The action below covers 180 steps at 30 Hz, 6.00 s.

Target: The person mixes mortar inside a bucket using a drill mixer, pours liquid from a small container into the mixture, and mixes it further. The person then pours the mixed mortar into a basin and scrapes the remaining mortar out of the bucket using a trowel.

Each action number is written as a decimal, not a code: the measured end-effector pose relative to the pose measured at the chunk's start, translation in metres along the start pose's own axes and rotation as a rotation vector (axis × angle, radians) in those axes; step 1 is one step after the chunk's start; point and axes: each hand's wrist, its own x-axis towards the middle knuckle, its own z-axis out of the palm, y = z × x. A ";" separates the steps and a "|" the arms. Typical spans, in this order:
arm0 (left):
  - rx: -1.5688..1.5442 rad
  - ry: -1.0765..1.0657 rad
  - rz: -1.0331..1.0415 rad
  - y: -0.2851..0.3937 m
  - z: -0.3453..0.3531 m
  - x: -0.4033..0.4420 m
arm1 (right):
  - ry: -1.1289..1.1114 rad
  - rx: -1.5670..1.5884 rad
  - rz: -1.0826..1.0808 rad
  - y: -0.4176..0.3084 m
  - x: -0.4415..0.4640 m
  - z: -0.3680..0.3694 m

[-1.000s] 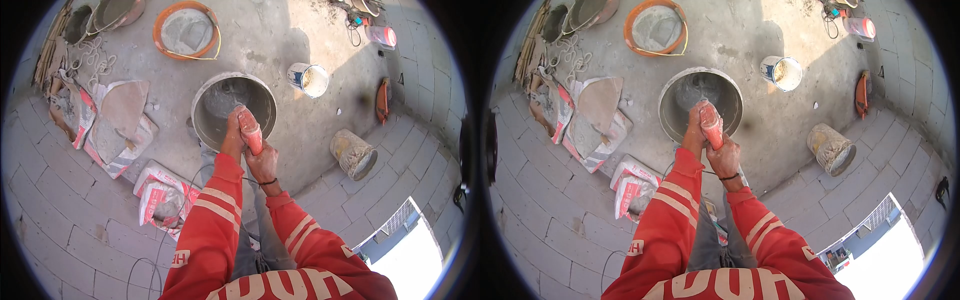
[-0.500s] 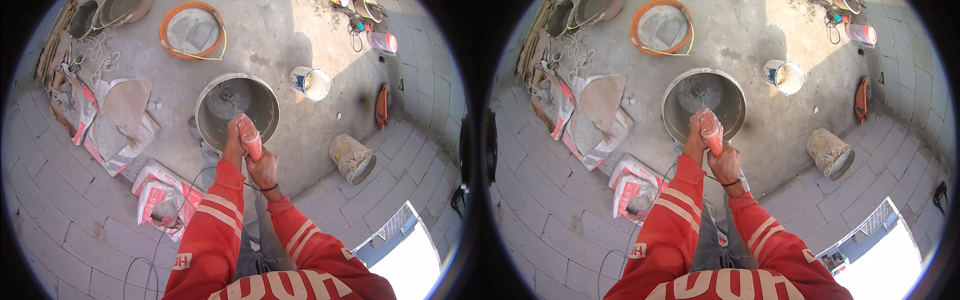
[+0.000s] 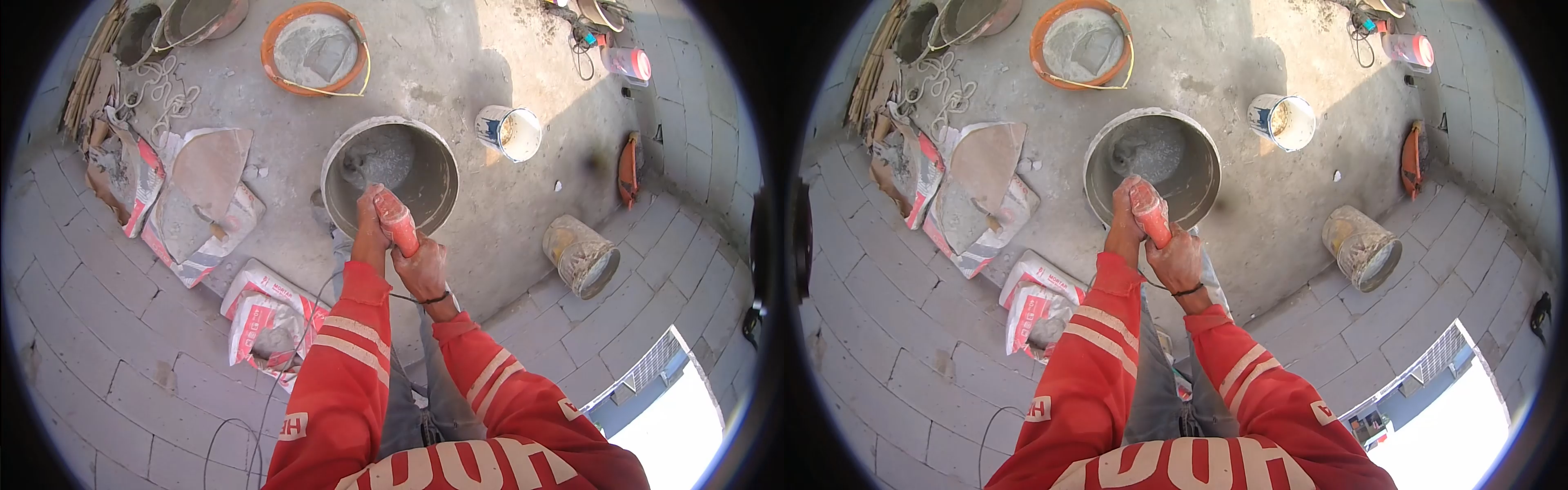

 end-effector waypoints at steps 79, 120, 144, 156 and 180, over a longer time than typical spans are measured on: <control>0.057 -0.090 -0.006 -0.009 0.012 0.023 | 0.131 0.076 -0.010 0.011 0.004 -0.005; 0.098 -0.130 -0.131 -0.004 0.009 -0.026 | 0.007 0.048 -0.037 -0.010 -0.030 -0.024; 1.187 0.023 0.087 0.042 -0.135 -0.520 | -0.363 -0.272 -0.399 0.073 -0.095 -0.147; 1.209 1.190 0.789 0.187 -0.362 -0.305 | -0.405 -0.192 0.343 0.091 -0.116 -0.082; 1.261 1.199 1.036 0.388 -0.521 0.041 | -0.555 -0.468 0.624 -0.064 -0.194 0.080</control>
